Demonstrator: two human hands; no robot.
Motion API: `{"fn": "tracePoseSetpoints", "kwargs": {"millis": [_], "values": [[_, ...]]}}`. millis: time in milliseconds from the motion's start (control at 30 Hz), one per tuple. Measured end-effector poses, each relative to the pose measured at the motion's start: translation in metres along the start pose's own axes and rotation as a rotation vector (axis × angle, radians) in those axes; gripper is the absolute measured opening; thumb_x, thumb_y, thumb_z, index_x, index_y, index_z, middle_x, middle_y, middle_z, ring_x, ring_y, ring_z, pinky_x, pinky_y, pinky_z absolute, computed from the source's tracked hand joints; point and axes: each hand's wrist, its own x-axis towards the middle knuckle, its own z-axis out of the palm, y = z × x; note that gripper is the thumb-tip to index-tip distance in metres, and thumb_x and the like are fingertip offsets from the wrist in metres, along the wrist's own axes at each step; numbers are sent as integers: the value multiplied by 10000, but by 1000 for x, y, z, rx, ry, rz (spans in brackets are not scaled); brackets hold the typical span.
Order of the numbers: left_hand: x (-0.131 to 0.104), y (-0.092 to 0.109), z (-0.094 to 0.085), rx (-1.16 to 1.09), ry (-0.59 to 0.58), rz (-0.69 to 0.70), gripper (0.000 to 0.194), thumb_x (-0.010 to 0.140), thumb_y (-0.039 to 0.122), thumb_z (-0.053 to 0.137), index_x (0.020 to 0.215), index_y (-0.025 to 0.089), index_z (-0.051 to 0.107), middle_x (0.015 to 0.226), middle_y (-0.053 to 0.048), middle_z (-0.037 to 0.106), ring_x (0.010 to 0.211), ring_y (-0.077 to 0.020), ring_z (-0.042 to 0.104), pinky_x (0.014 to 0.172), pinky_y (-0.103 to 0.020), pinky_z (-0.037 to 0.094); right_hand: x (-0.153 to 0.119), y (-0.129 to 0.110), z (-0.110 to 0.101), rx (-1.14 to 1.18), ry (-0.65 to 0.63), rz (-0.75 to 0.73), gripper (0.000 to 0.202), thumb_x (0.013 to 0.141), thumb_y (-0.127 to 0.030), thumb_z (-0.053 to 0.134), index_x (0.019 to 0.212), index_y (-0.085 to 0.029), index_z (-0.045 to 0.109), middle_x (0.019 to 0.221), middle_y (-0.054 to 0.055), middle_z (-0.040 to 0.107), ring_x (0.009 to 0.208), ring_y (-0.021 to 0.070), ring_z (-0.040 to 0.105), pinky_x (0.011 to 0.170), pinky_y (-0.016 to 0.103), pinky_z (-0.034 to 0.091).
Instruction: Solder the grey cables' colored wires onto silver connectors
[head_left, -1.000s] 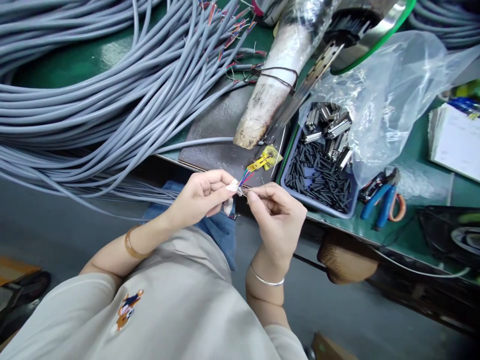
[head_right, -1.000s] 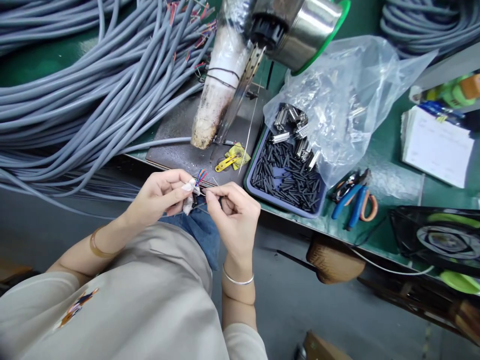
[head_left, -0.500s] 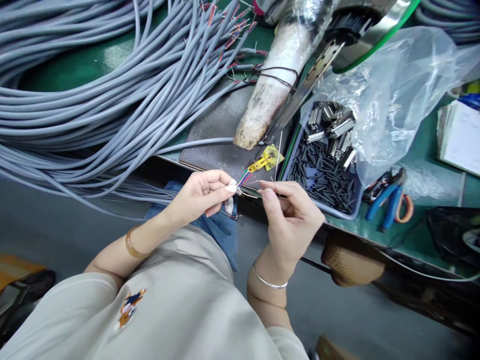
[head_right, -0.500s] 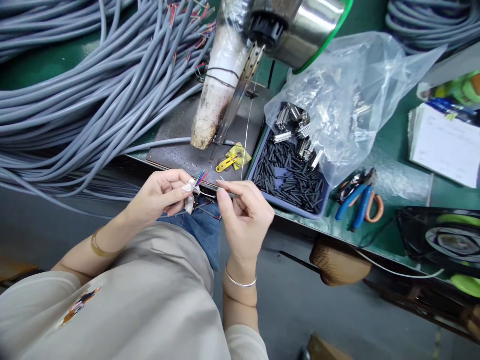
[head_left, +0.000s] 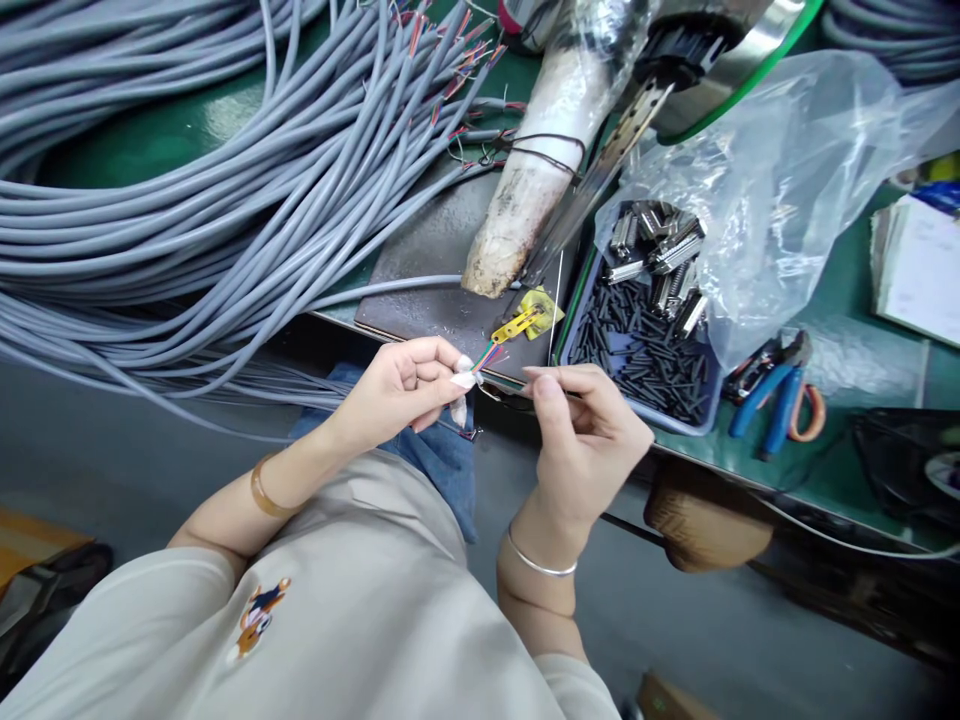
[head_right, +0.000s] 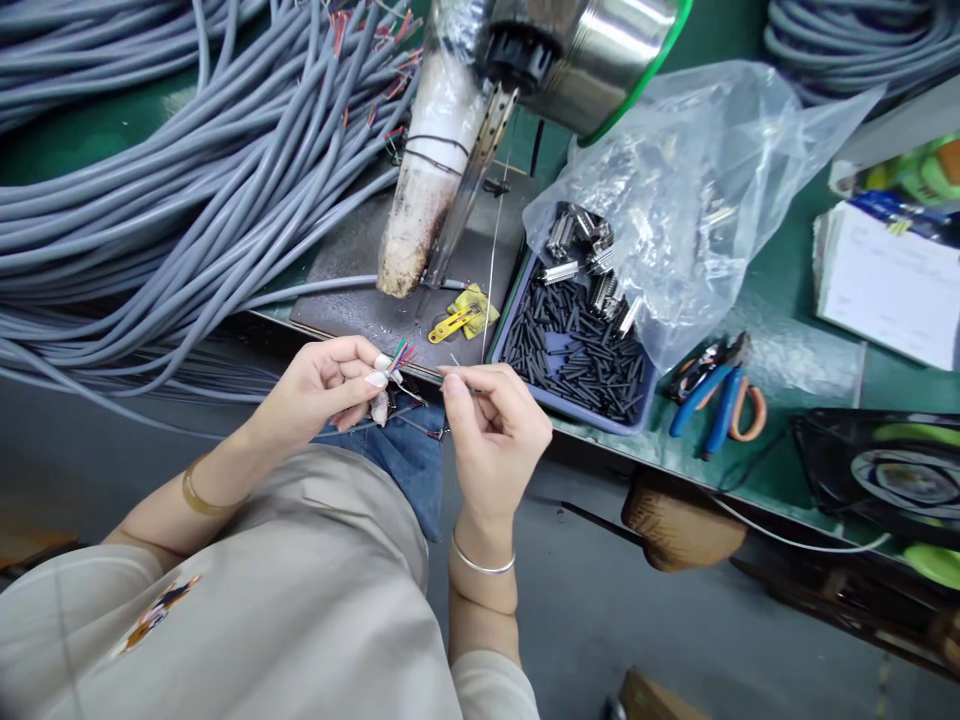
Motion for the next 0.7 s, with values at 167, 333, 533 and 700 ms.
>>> {"fn": "tracePoseSetpoints", "kwargs": {"millis": [167, 333, 533, 700], "values": [[1, 1, 3, 2, 14, 1, 395, 764, 405, 865, 865, 139, 591, 588, 10, 689, 383, -20, 432, 367, -138, 301, -4, 0, 3, 24, -36, 23, 105, 926, -285, 717, 847, -229, 758, 766, -4, 672, 614, 93, 543, 497, 254, 322], [1, 0, 6, 17, 39, -11, 405, 700, 335, 914, 877, 134, 610, 603, 22, 687, 417, -24, 465, 386, -132, 338, -5, -2, 4, 20, -79, 42, 68, 899, -273, 742, 853, -222, 748, 767, -21, 635, 516, 57, 395, 476, 260, 270], [0, -5, 6, 61, 10, 44, 368, 724, 327, 901, 864, 128, 626, 637, 21, 683, 492, -36, 554, 451, -137, 397, -3, -4, 7, 3, -145, 80, 97, 887, -283, 729, 836, -200, 724, 761, -31, 615, 476, 38, 312, 460, 258, 240], [0, -4, 5, 48, 17, 55, 403, 719, 328, 908, 911, 145, 605, 621, 30, 684, 497, -50, 579, 471, -145, 411, -2, -1, 9, 56, -139, 150, 140, 878, -269, 710, 763, -195, 679, 691, -46, 550, 479, 44, 311, 454, 251, 224]]}}
